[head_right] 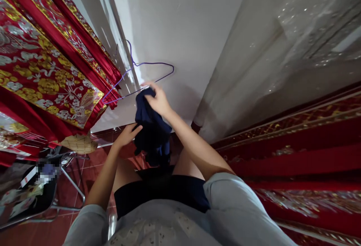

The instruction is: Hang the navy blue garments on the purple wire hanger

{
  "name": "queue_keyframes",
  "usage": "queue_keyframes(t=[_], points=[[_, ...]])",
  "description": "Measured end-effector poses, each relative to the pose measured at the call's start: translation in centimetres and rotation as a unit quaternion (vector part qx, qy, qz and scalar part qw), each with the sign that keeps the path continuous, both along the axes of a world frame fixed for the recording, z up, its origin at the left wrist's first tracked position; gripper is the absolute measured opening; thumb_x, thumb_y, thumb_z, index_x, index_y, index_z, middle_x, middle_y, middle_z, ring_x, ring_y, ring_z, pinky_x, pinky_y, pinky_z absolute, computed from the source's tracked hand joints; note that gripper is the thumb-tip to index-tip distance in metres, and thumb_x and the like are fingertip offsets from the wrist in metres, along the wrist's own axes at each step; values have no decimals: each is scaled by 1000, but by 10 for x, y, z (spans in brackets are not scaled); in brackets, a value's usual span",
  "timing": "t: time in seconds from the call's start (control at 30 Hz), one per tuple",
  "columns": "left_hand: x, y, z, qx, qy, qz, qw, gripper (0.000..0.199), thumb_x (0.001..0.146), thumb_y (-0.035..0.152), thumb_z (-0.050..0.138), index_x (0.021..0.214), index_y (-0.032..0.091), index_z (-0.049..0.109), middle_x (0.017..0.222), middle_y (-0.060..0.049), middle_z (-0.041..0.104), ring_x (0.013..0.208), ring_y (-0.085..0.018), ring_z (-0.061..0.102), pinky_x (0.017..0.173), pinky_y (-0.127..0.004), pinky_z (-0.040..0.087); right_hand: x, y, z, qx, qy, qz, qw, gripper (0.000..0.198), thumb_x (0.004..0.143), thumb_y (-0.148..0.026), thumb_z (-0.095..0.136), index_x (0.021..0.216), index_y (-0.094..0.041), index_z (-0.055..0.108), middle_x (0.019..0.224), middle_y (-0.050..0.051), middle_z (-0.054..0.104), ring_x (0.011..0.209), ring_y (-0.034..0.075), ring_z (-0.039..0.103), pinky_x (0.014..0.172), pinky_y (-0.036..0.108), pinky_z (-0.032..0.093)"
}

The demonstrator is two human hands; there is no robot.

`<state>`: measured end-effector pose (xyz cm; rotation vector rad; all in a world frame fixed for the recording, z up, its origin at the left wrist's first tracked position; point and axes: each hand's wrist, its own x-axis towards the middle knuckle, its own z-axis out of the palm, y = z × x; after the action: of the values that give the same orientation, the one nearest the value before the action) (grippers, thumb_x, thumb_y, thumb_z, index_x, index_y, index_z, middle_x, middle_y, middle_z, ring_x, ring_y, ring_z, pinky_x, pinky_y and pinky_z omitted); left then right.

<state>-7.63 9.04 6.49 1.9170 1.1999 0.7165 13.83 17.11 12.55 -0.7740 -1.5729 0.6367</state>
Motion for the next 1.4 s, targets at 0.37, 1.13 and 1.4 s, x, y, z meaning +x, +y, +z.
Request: queue_keyframes(t=[0.37,1.13,1.4], points=[[-61,-17,17,68,121,40,989,31,97,46,55,90,20,71,84,-6,73,79,-22,65,80,-33,52,21,51,-52,-208,-85,-67,972,39,82,-40,66,54,-22,45,57,2,49,61,17,51,63,34,48],[-42,82,129,314,57,55,946,36,88,9,49,114,20,72,114,-8,73,110,-25,67,109,-42,48,92,5,-6,-21,-57,-183,981,25,82,-32,73,103,-22,63,107,10,70,111,29,64,102,46,50],[-57,92,121,352,45,120,927,20,89,16,57,99,22,73,106,-9,66,102,-26,63,106,-40,48,122,22,5,-101,-38,-162,981,23,79,-33,80,90,-17,68,79,4,68,87,25,70,76,38,60]])
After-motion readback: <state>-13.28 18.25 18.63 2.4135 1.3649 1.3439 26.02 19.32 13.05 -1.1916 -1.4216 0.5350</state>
